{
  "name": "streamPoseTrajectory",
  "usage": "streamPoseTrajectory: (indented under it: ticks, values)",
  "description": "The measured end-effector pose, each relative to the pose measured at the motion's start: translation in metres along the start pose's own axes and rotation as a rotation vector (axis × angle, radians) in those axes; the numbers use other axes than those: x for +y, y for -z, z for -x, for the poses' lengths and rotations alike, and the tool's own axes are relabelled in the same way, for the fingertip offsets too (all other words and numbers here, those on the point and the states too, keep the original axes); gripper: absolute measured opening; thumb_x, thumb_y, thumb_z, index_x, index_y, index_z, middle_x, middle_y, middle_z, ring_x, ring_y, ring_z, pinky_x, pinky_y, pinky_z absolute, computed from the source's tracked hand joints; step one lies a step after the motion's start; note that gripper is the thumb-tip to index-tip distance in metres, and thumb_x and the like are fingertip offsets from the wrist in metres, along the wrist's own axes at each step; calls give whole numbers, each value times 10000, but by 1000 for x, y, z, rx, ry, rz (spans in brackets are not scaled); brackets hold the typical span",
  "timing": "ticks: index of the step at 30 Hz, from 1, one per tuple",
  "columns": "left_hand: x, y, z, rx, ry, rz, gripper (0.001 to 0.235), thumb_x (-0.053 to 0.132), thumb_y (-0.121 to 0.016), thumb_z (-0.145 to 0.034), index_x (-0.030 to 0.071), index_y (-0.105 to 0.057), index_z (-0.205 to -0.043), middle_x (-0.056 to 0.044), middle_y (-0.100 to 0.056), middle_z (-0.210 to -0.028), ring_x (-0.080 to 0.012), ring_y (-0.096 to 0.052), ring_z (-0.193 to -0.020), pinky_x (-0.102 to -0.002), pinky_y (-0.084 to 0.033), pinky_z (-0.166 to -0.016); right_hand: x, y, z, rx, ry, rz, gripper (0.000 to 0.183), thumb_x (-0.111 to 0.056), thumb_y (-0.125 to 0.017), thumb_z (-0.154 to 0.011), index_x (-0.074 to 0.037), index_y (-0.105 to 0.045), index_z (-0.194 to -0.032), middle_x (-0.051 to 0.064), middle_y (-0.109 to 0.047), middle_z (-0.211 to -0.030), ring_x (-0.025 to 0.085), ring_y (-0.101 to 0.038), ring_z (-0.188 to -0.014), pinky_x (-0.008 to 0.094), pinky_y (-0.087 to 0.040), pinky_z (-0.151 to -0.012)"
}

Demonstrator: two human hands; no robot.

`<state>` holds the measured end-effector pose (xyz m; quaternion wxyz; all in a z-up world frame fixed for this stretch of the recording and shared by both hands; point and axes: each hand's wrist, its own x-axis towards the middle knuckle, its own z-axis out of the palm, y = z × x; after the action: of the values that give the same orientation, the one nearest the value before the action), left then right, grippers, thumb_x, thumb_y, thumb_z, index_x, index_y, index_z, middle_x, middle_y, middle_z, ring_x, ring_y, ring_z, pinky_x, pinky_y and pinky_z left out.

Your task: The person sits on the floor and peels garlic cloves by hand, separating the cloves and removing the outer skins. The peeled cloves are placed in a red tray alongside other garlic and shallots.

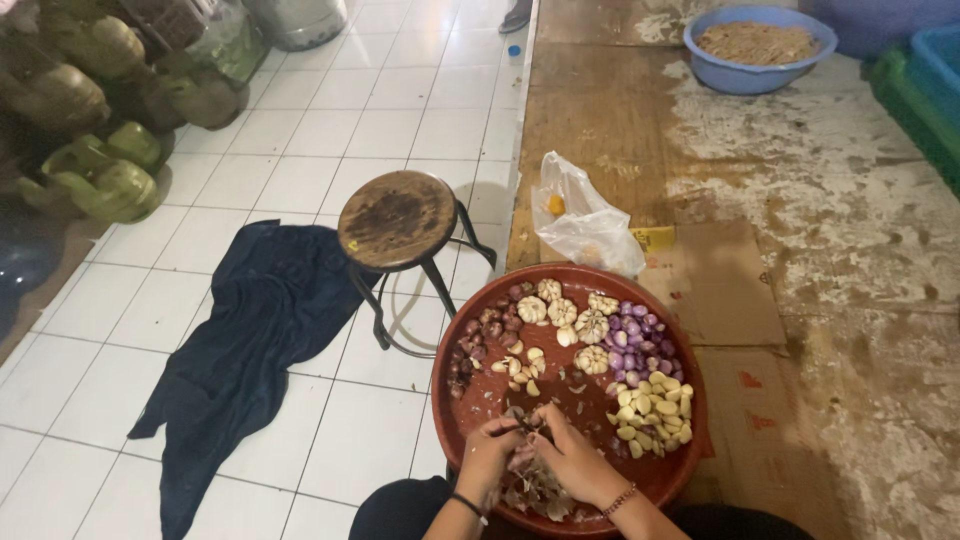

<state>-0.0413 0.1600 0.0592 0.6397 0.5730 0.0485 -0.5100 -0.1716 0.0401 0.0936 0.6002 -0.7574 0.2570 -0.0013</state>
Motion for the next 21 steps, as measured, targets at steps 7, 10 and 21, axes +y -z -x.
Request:
streamPoseTrajectory:
  ticks: [7, 10, 21]
  values:
    - [-24, -3, -14, 90, -165, -36, 95, -22, -684, -843, 12, -715, -925, -49, -718, -799, -123, -653, -632, -257, -512, -530, -4, -5, 1, 92, -127, 8, 254, -207, -549, -991, -113, -451, -1206, 157, -691, -1058, 288, -721, -975, 405, -560, -854]
    - [-35, 0, -21, 85, -372, -116, 94, -19, -718, -838, 5, -747, -925, -37, -729, -811, -101, -657, -665, -226, -520, -571, -1, -7, 1, 145, -53, 10, 287, -203, -570, -976, -116, -458, -1226, 139, -710, -1060, 246, -727, -974, 381, -558, -841]
    - [-18, -6, -6, 124, -96, -2, 111, 2, -687, -869, 13, -711, -976, -50, -739, -810, -137, -688, -634, -272, -552, -566, 3, -7, -6, 20, -194, -193, 253, -226, -508, -1008, -83, -443, -1206, 125, -713, -1011, 160, -748, -977, 358, -590, -831]
